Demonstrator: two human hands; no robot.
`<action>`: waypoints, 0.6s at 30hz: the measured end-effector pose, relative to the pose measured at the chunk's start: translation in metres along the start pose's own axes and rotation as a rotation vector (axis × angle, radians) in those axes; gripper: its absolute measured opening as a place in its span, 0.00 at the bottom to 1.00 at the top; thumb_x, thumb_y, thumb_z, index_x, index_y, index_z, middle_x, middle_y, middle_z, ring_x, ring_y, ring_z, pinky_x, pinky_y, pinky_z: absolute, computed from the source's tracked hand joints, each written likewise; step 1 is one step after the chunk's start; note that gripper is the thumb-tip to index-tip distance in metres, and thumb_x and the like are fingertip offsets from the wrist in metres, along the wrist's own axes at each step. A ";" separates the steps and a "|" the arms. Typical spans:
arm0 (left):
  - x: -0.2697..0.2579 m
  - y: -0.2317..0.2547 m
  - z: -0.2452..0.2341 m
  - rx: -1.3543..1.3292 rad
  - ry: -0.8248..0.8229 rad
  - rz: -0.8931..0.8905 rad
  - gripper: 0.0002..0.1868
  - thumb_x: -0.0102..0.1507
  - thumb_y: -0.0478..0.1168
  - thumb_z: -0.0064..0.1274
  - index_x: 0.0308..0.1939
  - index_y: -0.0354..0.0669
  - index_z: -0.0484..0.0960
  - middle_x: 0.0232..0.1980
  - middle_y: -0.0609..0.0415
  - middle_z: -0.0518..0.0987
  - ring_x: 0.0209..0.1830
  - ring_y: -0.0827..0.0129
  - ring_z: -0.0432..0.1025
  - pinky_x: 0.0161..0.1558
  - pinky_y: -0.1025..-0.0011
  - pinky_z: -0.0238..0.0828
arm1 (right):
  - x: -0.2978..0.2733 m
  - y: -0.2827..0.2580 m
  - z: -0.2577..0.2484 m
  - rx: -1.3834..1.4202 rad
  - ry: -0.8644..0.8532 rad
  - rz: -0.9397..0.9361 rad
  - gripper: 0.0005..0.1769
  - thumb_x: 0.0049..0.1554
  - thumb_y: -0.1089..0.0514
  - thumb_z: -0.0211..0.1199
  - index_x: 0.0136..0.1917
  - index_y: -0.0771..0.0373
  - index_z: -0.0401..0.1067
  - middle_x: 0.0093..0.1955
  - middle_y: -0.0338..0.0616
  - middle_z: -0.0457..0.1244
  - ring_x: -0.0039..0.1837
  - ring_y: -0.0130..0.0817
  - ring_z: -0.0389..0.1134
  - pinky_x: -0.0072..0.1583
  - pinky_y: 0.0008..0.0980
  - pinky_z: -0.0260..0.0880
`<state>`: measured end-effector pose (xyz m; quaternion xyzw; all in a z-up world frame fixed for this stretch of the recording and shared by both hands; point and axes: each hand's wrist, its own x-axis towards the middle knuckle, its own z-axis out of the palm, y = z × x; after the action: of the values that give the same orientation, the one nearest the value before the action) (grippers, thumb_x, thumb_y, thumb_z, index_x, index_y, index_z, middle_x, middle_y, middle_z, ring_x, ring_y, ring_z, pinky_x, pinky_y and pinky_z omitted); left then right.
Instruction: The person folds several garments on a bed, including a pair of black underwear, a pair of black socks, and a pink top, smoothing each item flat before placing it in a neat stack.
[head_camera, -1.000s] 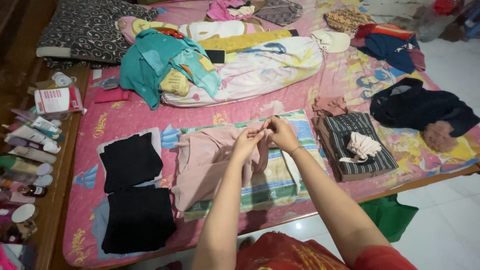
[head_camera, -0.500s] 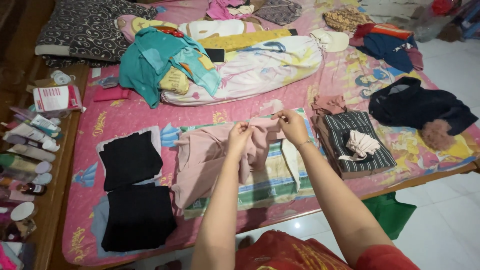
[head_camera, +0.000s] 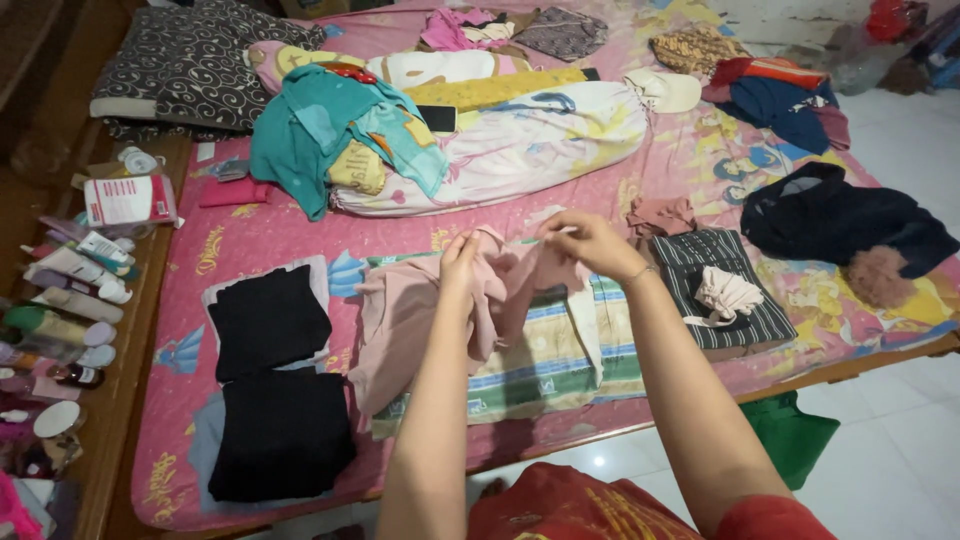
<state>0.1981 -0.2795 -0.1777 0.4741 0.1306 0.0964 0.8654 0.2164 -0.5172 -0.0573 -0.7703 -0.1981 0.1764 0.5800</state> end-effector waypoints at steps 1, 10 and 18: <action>-0.003 0.004 0.002 -0.041 -0.017 -0.015 0.07 0.65 0.41 0.54 0.43 0.42 0.80 0.32 0.62 0.75 0.30 0.78 0.69 0.30 0.78 0.66 | -0.001 -0.007 0.005 -0.087 -0.018 0.054 0.08 0.59 0.58 0.61 0.52 0.58 0.77 0.40 0.35 0.68 0.43 0.28 0.68 0.47 0.31 0.67; -0.019 0.018 0.033 0.164 -0.119 -0.006 0.11 0.65 0.46 0.58 0.41 0.40 0.83 0.26 0.62 0.72 0.21 0.81 0.61 0.23 0.80 0.54 | 0.005 0.001 0.061 0.010 -0.093 -0.304 0.08 0.51 0.69 0.60 0.45 0.65 0.76 0.43 0.40 0.69 0.47 0.26 0.69 0.54 0.26 0.70; -0.039 0.035 0.045 0.189 -0.123 -0.042 0.19 0.65 0.51 0.54 0.47 0.38 0.85 0.31 0.65 0.76 0.23 0.84 0.62 0.24 0.81 0.57 | 0.004 -0.007 0.083 0.027 0.437 -0.503 0.11 0.52 0.69 0.62 0.50 0.67 0.72 0.49 0.40 0.65 0.49 0.25 0.69 0.52 0.25 0.72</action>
<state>0.1739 -0.3081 -0.1198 0.5556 0.0956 0.0359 0.8252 0.1777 -0.4452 -0.0726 -0.7090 -0.2504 -0.1392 0.6444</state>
